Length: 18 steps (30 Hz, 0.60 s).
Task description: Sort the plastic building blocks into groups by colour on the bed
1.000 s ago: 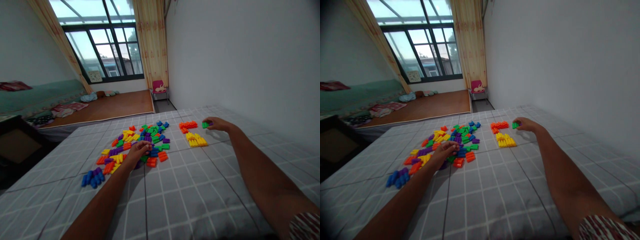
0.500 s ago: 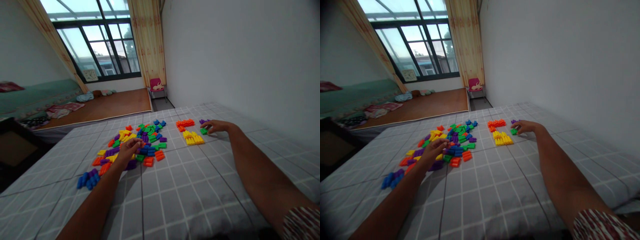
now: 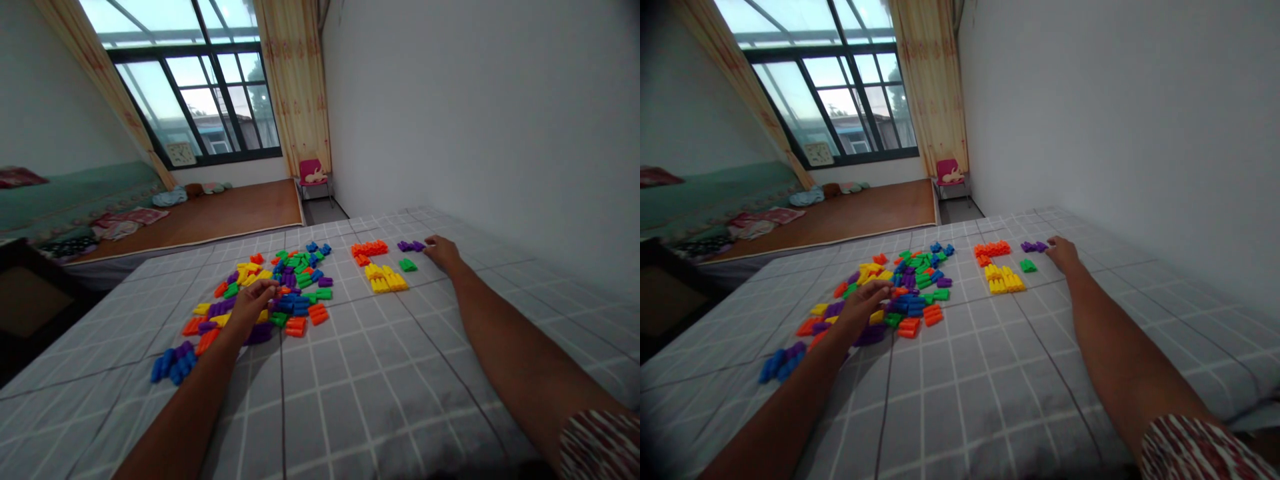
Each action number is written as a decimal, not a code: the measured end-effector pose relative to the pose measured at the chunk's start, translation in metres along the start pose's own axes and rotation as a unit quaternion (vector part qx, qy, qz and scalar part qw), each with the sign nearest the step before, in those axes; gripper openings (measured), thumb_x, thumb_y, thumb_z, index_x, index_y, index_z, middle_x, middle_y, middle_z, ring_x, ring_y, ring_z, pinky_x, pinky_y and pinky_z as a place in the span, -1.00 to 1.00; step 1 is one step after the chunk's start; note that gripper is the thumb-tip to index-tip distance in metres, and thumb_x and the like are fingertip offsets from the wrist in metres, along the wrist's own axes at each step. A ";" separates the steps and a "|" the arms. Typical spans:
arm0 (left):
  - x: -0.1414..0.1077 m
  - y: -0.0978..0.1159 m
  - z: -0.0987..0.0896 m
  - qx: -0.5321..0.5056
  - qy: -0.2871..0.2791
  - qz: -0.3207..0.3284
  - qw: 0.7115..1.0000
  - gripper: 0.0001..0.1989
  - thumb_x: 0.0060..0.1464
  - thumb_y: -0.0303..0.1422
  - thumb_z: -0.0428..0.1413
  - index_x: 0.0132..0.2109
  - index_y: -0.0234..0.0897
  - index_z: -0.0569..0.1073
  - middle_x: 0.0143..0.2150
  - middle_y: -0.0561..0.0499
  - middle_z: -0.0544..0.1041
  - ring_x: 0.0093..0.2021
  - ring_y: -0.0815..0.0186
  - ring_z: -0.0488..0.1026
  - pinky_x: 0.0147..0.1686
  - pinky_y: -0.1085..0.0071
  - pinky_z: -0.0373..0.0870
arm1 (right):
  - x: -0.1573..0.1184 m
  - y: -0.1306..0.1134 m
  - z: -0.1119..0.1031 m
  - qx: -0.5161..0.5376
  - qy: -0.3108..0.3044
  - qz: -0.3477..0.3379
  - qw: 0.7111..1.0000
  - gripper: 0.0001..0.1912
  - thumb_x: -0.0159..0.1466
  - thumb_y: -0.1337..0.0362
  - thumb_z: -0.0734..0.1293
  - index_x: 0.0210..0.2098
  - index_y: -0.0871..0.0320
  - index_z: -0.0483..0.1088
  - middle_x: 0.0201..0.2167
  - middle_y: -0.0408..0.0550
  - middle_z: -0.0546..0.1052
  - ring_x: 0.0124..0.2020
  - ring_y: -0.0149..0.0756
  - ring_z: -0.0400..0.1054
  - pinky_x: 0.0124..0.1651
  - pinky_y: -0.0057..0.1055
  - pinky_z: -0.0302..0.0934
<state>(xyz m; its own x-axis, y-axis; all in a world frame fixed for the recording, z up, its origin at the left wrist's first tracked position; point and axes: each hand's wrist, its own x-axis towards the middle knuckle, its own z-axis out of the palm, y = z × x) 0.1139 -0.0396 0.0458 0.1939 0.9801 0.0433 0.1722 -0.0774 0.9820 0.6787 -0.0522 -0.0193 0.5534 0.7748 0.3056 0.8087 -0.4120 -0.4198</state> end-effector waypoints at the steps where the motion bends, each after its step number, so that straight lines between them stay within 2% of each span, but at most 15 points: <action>1: 0.000 0.000 0.001 0.003 -0.004 0.002 1.000 -0.53 -0.19 -0.03 0.29 -0.20 -0.27 0.52 -0.32 -0.02 0.58 -0.30 0.27 0.51 -0.42 0.48 0.38 | 0.001 0.000 0.003 -0.001 0.000 -0.006 1.000 -0.63 0.11 0.25 0.37 -0.08 0.21 0.48 -0.08 0.11 0.57 -0.04 -0.11 0.44 0.01 -0.29 0.27; 8: -0.003 0.000 0.003 -0.002 -0.020 0.005 1.000 -0.52 -0.18 -0.03 0.29 -0.21 -0.31 0.50 -0.31 -0.02 0.57 -0.29 0.27 0.50 -0.38 0.44 0.39 | 0.006 -0.004 0.019 -0.005 0.017 -0.042 0.999 -0.71 0.11 0.24 0.38 -0.17 0.17 0.50 -0.25 -0.01 0.60 -0.20 -0.16 0.47 -0.13 -0.31 0.28; 14: -0.003 0.000 0.004 0.007 -0.031 0.013 0.999 -0.53 -0.17 -0.02 0.28 -0.22 -0.31 0.50 -0.32 -0.03 0.57 -0.30 0.26 0.51 -0.41 0.45 0.38 | 0.006 -0.006 0.017 0.026 0.021 -0.029 0.999 -0.63 0.11 0.22 0.38 -0.08 0.19 0.46 -0.14 0.06 0.57 -0.15 -0.12 0.45 -0.09 -0.26 0.28; 18: -0.002 0.000 0.003 0.010 -0.031 0.018 0.999 -0.54 -0.15 -0.03 0.27 -0.22 -0.32 0.50 -0.34 -0.03 0.57 -0.31 0.26 0.50 -0.43 0.46 0.37 | 0.004 -0.004 0.015 0.059 0.040 -0.022 0.997 -0.66 0.14 0.23 0.34 -0.09 0.17 0.46 -0.09 0.07 0.55 -0.06 -0.09 0.42 0.02 -0.23 0.26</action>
<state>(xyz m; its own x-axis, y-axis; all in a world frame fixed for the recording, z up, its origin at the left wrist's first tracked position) 0.1167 -0.0426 0.0452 0.2597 0.9634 0.0668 0.1832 -0.1171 0.9761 0.6745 -0.0404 -0.0296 0.5350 0.7490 0.3909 0.8063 -0.3146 -0.5009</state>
